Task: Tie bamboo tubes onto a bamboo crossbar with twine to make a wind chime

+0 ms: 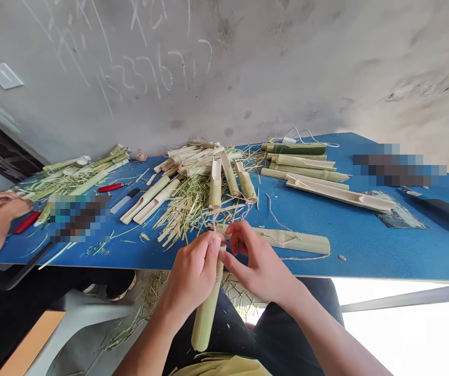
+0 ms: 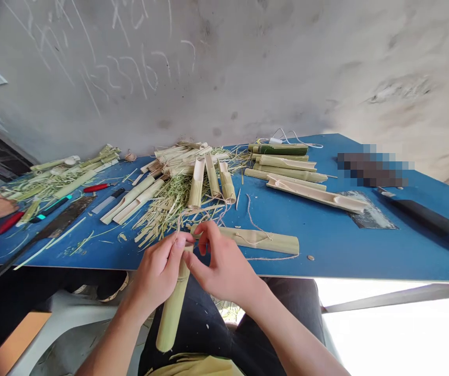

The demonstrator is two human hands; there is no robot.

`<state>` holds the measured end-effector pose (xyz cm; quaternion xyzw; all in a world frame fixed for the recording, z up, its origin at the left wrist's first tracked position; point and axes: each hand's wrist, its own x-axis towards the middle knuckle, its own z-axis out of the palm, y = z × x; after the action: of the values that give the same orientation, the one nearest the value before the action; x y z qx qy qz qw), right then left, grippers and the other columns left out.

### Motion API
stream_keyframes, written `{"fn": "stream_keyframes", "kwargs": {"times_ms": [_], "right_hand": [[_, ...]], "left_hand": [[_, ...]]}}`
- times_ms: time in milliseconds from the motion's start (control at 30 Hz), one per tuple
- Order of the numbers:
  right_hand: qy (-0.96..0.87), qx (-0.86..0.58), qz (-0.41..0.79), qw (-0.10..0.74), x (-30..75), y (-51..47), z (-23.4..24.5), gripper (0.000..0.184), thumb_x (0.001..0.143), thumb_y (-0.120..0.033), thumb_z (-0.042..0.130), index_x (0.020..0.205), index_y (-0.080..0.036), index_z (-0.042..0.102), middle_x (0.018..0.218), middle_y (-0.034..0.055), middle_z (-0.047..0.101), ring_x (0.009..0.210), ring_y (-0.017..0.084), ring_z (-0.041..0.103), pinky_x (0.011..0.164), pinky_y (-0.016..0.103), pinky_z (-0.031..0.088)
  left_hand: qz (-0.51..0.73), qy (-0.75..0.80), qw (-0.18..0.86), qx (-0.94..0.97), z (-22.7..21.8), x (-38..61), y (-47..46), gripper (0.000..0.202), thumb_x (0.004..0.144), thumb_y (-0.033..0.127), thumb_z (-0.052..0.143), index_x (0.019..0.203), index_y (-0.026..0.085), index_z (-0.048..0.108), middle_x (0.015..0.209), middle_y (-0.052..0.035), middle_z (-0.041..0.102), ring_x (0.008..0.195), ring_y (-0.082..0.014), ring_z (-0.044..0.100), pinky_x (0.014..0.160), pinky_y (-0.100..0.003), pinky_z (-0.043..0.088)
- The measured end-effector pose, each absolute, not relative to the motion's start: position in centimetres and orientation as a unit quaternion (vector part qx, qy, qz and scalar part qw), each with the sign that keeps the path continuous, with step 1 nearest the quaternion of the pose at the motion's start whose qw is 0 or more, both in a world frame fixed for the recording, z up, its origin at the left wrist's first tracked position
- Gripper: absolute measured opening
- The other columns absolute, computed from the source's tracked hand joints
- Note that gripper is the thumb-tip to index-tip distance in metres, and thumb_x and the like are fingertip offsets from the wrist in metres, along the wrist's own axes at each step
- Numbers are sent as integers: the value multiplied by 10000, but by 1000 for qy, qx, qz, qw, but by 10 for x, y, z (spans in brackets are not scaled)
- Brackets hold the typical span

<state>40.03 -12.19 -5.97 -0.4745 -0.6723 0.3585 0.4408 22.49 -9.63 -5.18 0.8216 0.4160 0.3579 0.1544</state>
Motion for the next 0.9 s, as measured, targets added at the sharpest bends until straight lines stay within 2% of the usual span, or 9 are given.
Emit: {"fn": "stream_keyframes", "kwargs": {"times_ms": [67, 200, 300, 433, 567, 700, 800, 900], "right_hand": [[-651, -451, 415, 448, 404, -120, -58, 211, 1023, -404, 563, 1132, -227, 532, 827, -19, 599, 742, 161, 519, 698, 312, 400], [-626, -421, 470, 458, 407, -117, -55, 289, 1076, -501, 498, 1041, -226, 580, 858, -2, 638, 799, 169, 561, 732, 312, 433], [-649, -420, 459, 437, 405, -117, -56, 229, 1094, -429, 481, 1064, -223, 577, 876, -1, 658, 802, 163, 577, 741, 308, 436], [-693, -448, 384, 414, 404, -115, -65, 154, 1090, -301, 443, 1085, -222, 575, 859, -11, 629, 747, 147, 538, 705, 295, 402], [-694, -469, 367, 405, 406, -112, -71, 118, 1076, -299, 483, 1108, -225, 569, 765, -40, 571, 666, 138, 497, 626, 278, 362], [-725, -473, 356, 353, 410, -114, -58, 238, 1105, -407, 473, 1206, -227, 591, 842, -17, 682, 700, 145, 571, 666, 288, 395], [-760, -452, 328, 333, 410, -117, -47, 355, 1083, -539, 527, 1236, -242, 645, 918, 3, 730, 779, 165, 632, 703, 298, 418], [-776, -431, 291, 357, 404, -117, -46, 326, 1016, -527, 658, 1164, -238, 692, 959, 5, 744, 810, 162, 648, 714, 291, 439]], "left_hand": [[345, 400, 149, 836, -50, 225, -101, 317, 1123, 265, 387, 1002, 226, 678, 940, -41, 780, 837, -182, 762, 750, -267, 551], [340, 379, 138, 849, -49, 225, -110, 275, 1105, 232, 414, 931, 224, 627, 837, -23, 714, 761, -172, 719, 693, -258, 509], [356, 367, 155, 845, -59, 221, -114, 271, 1103, 231, 408, 917, 217, 605, 819, -22, 692, 721, -164, 689, 676, -258, 503], [423, 357, 183, 813, -80, 211, -116, 280, 1116, 224, 370, 1037, 203, 638, 899, -32, 725, 779, -149, 698, 738, -242, 529], [447, 375, 217, 783, -90, 202, -117, 378, 1135, 221, 300, 1021, 212, 660, 932, -43, 741, 856, -152, 718, 777, -230, 551], [394, 364, 217, 816, -83, 198, -117, 360, 1133, 216, 316, 1074, 213, 671, 986, -52, 772, 889, -160, 747, 809, -247, 567], [336, 357, 171, 854, -73, 201, -116, 325, 1125, 222, 352, 982, 220, 643, 900, -36, 755, 821, -179, 749, 751, -273, 562], [295, 352, 94, 883, -69, 208, -116, 271, 1104, 204, 369, 1013, 213, 624, 922, -52, 767, 829, -218, 772, 707, -304, 572]]}}
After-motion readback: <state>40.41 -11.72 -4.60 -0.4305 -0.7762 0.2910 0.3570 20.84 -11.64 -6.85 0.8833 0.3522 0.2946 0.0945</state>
